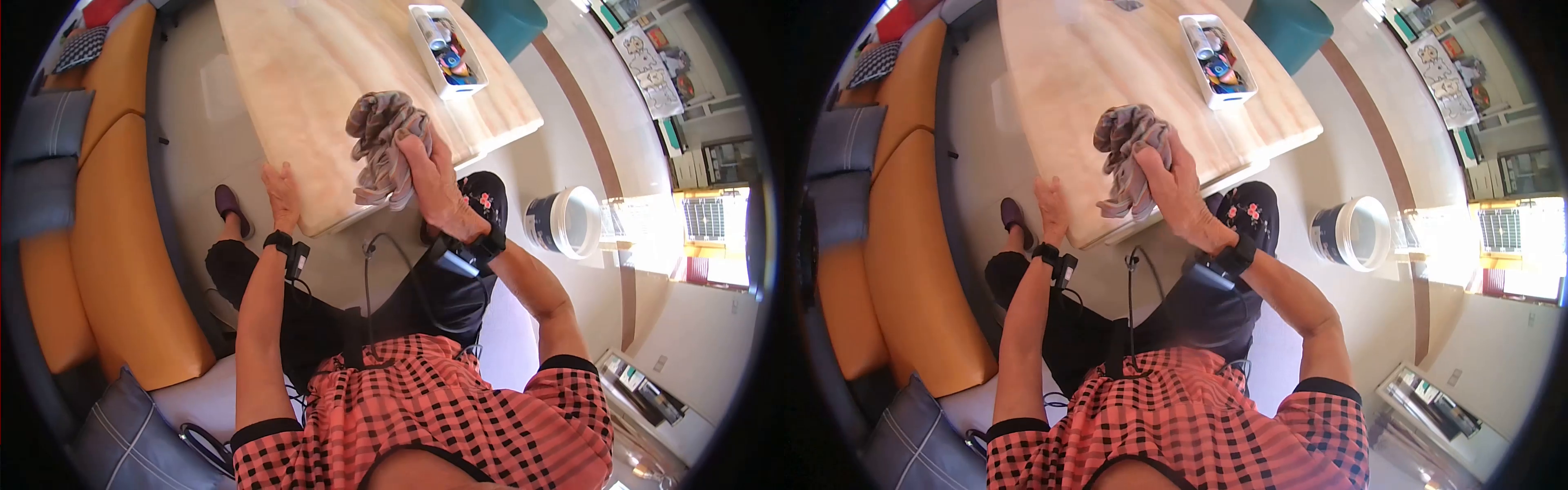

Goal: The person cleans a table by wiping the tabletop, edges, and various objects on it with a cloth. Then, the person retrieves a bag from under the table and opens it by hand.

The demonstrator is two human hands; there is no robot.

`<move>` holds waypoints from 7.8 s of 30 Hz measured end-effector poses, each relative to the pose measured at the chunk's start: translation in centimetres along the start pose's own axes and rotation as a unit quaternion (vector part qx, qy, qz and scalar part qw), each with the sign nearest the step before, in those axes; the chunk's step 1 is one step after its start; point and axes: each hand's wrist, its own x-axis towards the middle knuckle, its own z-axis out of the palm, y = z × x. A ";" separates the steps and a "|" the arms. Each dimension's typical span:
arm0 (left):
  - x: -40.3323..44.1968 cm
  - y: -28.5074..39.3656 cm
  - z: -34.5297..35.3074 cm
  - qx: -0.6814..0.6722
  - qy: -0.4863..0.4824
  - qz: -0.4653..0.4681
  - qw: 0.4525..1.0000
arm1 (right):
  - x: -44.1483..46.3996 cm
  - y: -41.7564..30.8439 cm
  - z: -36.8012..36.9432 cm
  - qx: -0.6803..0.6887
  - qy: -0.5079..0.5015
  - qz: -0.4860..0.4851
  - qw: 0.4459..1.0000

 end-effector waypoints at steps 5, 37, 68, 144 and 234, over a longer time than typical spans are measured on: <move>0.0 0.1 -0.1 -0.001 0.006 -0.013 1.000 | 3.0 1.9 0.0 -0.537 -0.048 -0.199 0.818; 0.1 2.2 -1.2 -0.015 -0.037 -0.108 0.993 | 41.4 17.4 17.3 -0.663 -0.083 -0.074 0.740; -0.1 2.9 -1.5 -0.054 -0.037 -0.097 0.993 | 23.7 12.0 -4.2 -0.724 -0.076 0.004 0.686; 0.7 1.2 1.3 0.053 0.036 -0.069 0.996 | 2.1 12.2 1.9 -0.754 -0.110 -0.019 0.647; 1.6 -4.7 -5.5 -0.360 0.024 -0.433 0.826 | 26.7 17.1 19.6 -0.685 -0.268 -0.284 0.615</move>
